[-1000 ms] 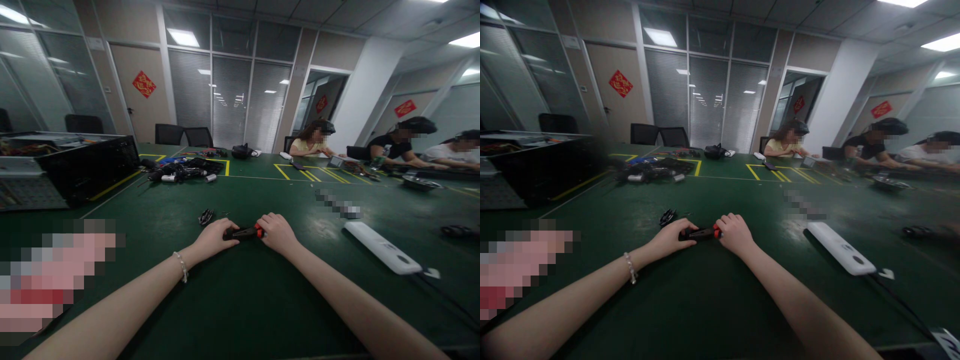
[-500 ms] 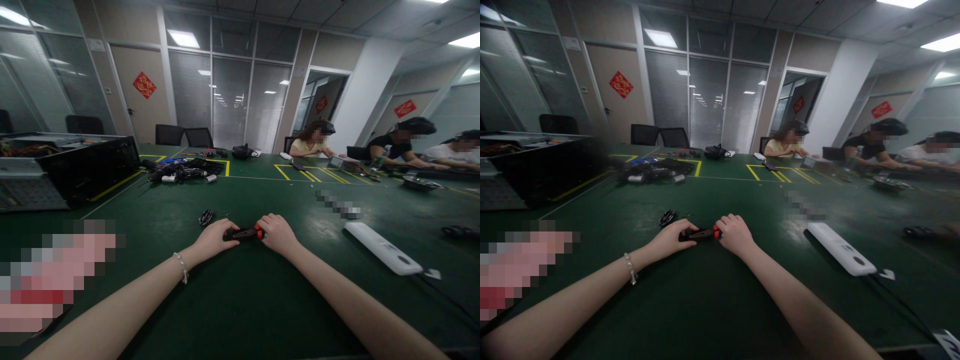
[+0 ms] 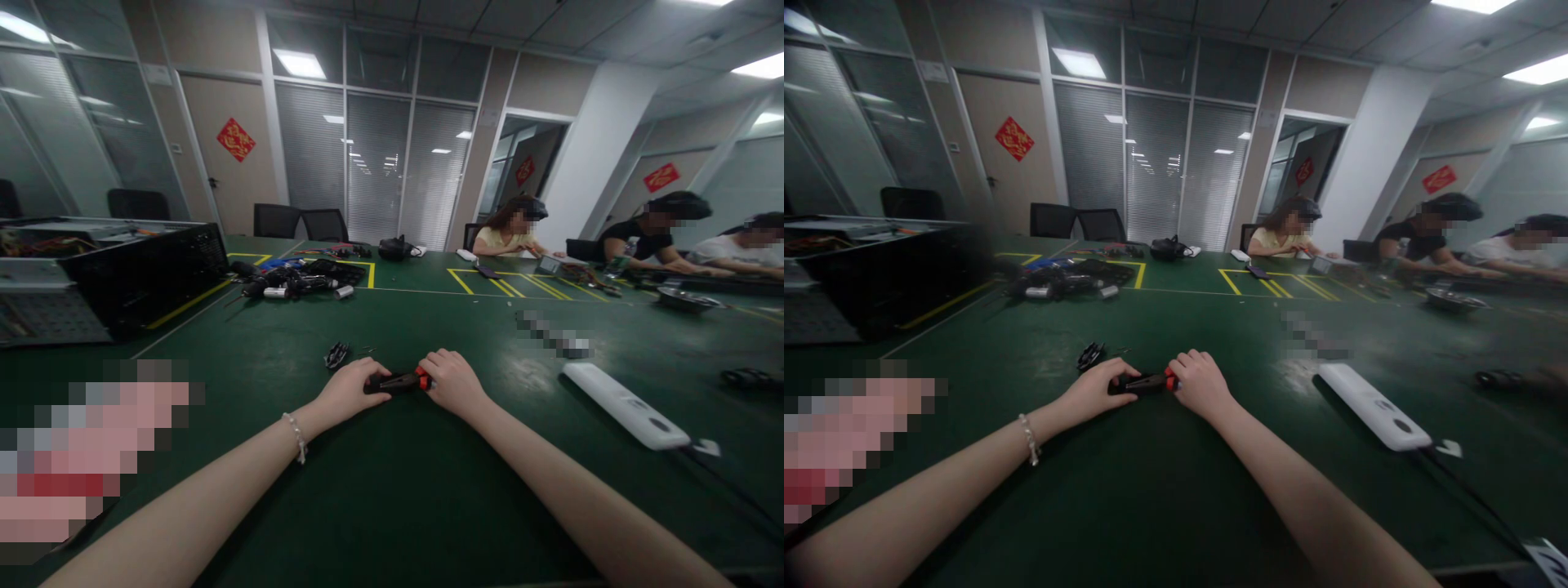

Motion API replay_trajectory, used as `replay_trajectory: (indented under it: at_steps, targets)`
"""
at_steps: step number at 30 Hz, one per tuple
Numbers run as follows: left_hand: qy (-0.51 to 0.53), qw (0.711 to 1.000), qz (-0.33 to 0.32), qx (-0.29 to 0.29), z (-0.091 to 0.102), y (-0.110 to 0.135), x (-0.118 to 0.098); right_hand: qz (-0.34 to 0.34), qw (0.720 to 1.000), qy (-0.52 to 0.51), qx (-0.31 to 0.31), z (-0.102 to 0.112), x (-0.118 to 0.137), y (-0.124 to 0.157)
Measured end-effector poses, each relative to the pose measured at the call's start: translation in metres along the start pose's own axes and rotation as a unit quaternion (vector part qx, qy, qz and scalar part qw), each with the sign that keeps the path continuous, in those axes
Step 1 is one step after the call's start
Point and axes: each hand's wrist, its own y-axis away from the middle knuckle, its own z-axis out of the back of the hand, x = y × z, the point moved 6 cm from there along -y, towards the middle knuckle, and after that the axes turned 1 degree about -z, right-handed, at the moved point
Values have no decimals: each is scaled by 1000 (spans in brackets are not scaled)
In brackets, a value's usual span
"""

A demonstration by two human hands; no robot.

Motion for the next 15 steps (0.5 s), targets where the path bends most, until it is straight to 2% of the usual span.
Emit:
replay_trajectory:
  at_steps: [15]
  targets:
    - [4, 1000, 1, -2, 0, 0, -1, -5, 1000, 1, -3, 0, 0, 0]
